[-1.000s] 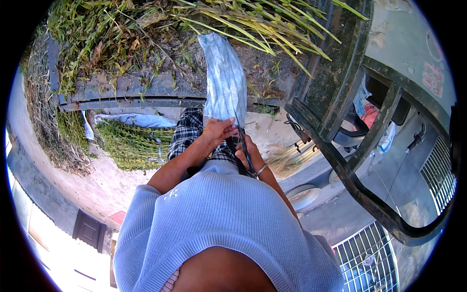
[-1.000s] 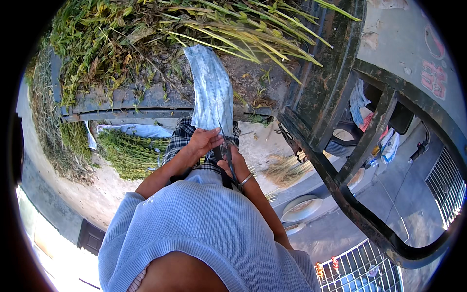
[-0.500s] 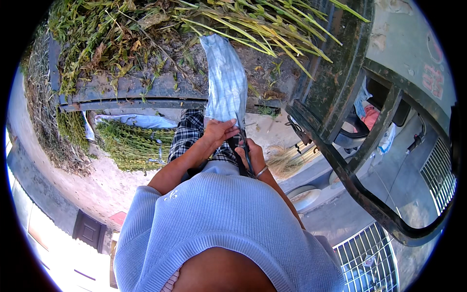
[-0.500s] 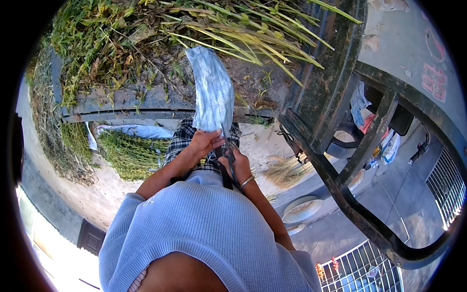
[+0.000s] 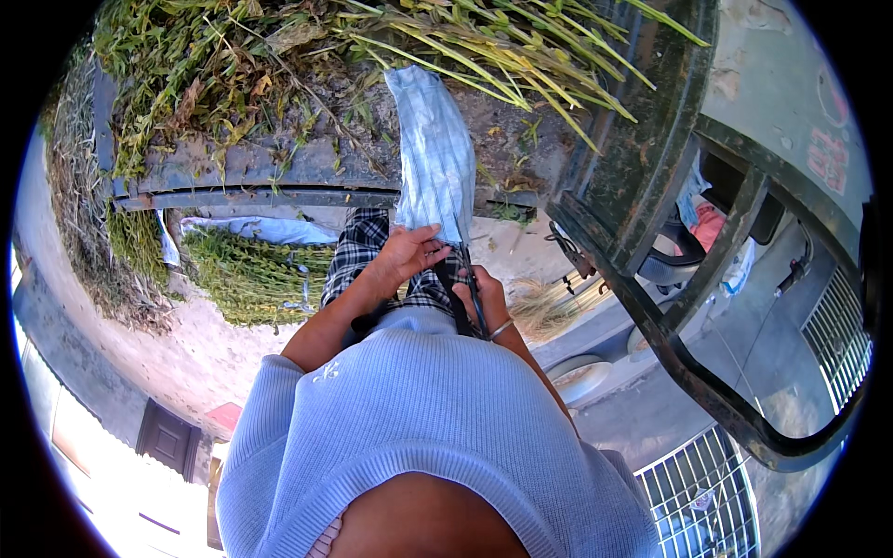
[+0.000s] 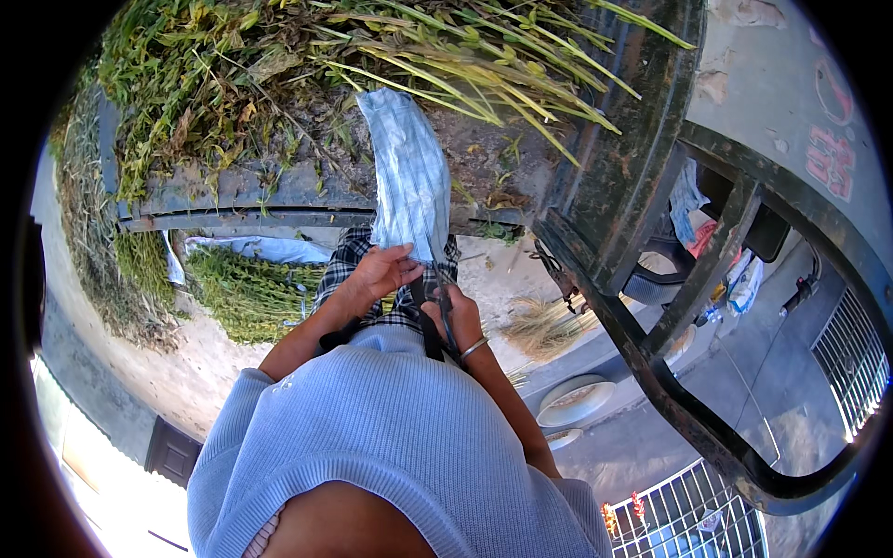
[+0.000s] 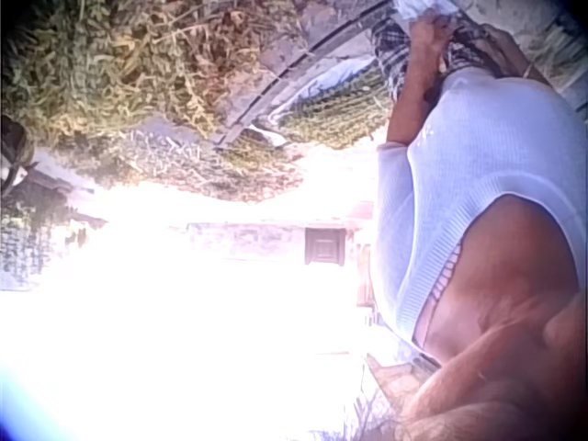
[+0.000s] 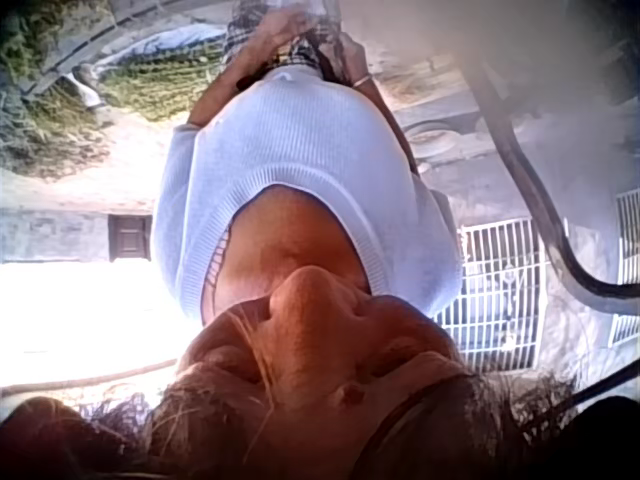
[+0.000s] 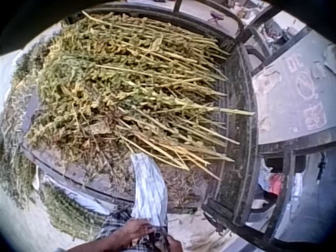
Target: The person gathers a bundle of green leafy plants from a cart and ties them together using a white plastic strip. They then move to a scooter seat, pick up a pair of scissors, and cut a piece of light-colored fabric into strips.
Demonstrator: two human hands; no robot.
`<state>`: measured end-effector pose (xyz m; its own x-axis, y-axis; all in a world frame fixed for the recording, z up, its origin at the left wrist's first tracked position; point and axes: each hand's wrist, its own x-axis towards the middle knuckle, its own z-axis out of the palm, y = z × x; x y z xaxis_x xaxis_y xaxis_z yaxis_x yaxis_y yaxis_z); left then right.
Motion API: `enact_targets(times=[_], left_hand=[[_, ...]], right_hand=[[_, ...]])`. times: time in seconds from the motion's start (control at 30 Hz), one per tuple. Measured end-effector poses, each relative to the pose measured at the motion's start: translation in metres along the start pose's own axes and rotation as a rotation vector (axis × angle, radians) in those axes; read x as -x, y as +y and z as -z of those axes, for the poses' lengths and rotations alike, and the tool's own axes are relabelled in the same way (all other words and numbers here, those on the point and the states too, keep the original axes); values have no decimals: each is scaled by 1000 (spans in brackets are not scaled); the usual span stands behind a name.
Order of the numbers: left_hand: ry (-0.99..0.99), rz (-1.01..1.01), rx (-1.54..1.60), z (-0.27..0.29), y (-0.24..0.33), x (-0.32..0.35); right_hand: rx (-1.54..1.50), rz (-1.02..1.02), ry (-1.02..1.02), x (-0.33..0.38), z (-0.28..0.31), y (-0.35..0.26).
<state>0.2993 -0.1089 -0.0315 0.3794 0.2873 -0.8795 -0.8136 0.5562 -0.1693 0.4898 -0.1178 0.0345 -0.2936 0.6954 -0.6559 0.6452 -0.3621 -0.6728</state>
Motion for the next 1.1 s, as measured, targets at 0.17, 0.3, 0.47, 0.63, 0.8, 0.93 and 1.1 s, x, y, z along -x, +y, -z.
enact_targets(times=[0.17, 0.3, 0.47, 0.63, 0.8, 0.93, 1.1], left_hand=[[13, -22, 41, -1, 0, 1], [27, -5, 76, 4, 1, -2], [62, 10, 51, 9, -1, -3], [75, -7, 4, 13, -1, -2], [66, -8, -5, 11, 0, -3], [66, -18, 5, 7, 0, 1], [48, -39, 7, 7, 1, 2]], right_hand=[[-197, 14, -205, 7, 2, 15], [-204, -1, -257, 15, -5, 23], [-166, -21, -260, 4, -14, 14], [-132, -18, -244, -10, -9, -14], [-91, 31, -166, -14, -10, -16], [-108, -14, -158, -14, -11, -13], [-112, -64, -163, -15, -10, -17]])
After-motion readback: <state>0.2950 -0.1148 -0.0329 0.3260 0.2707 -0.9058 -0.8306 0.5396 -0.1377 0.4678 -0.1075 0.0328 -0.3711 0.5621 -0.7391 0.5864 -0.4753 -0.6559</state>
